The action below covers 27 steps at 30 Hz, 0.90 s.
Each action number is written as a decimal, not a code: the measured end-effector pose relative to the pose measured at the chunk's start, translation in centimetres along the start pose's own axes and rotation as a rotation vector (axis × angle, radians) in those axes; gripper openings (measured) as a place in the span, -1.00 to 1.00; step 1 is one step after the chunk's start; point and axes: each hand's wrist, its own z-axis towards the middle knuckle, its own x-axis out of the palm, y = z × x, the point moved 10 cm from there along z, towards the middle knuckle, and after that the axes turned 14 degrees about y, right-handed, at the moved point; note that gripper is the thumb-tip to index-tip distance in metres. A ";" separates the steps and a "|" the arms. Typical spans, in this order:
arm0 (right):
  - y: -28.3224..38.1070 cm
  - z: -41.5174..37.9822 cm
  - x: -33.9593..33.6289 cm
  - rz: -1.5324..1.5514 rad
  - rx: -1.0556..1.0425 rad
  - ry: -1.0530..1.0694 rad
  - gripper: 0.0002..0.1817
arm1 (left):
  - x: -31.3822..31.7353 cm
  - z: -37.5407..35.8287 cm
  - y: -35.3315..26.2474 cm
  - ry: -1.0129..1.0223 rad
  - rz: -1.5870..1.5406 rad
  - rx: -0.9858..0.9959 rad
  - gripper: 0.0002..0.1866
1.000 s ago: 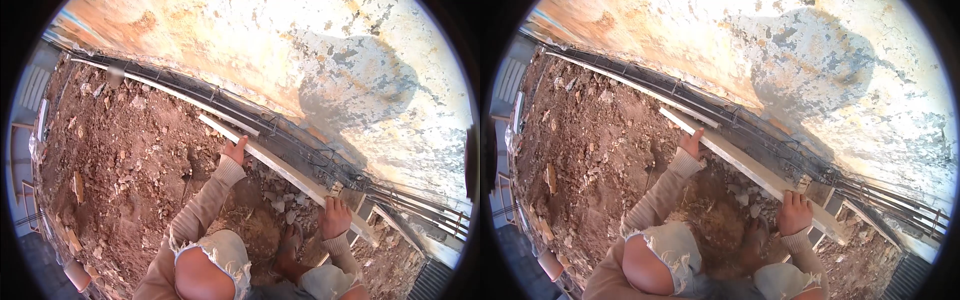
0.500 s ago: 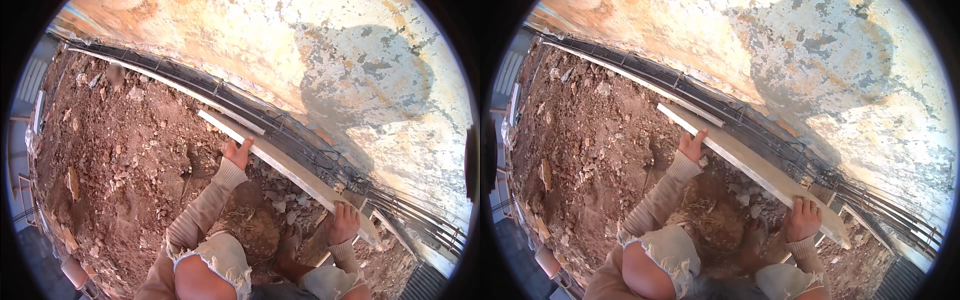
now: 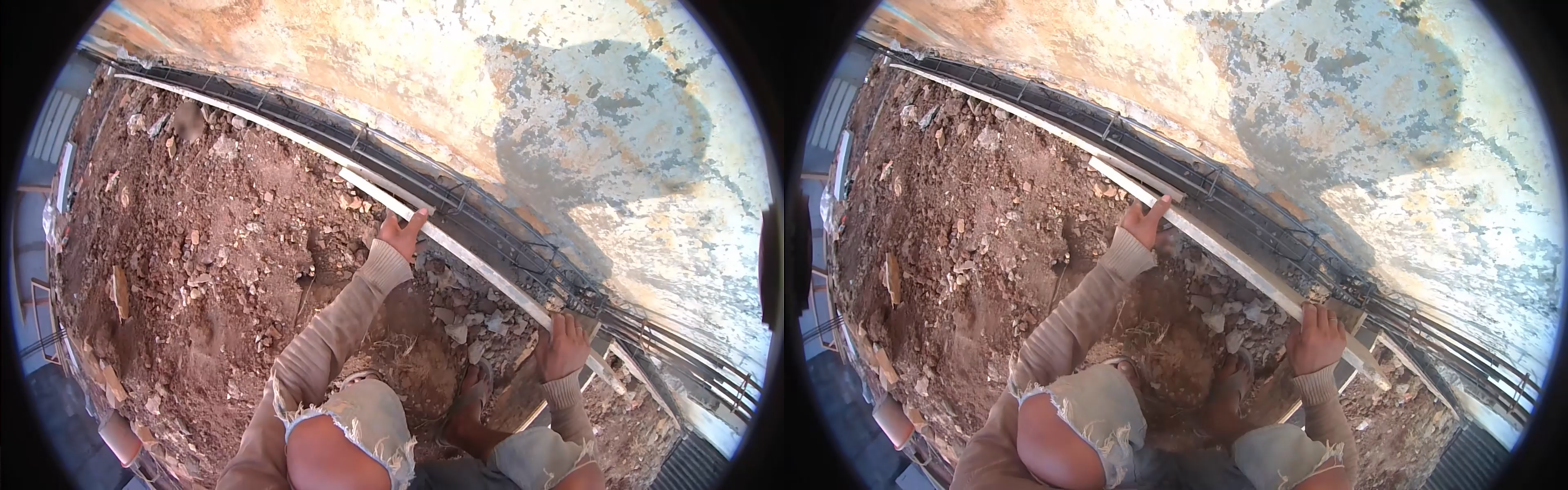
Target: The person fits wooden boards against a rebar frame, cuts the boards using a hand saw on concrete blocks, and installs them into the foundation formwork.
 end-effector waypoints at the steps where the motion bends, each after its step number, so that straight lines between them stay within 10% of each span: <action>1: 0.2 0.0 -0.1 0.003 -0.002 -0.006 -0.58 | -0.6 0.5 0.5 0.000 0.004 0.006 -0.41; 7: 0.9 -0.7 -0.1 0.044 0.028 0.014 -0.60 | -2.9 0.2 -0.1 -0.100 0.048 0.008 -0.65; 27: 3.0 0.1 -0.5 0.087 -0.020 -0.025 -0.61 | -4.1 -1.2 -3.8 -0.091 0.270 0.122 -0.57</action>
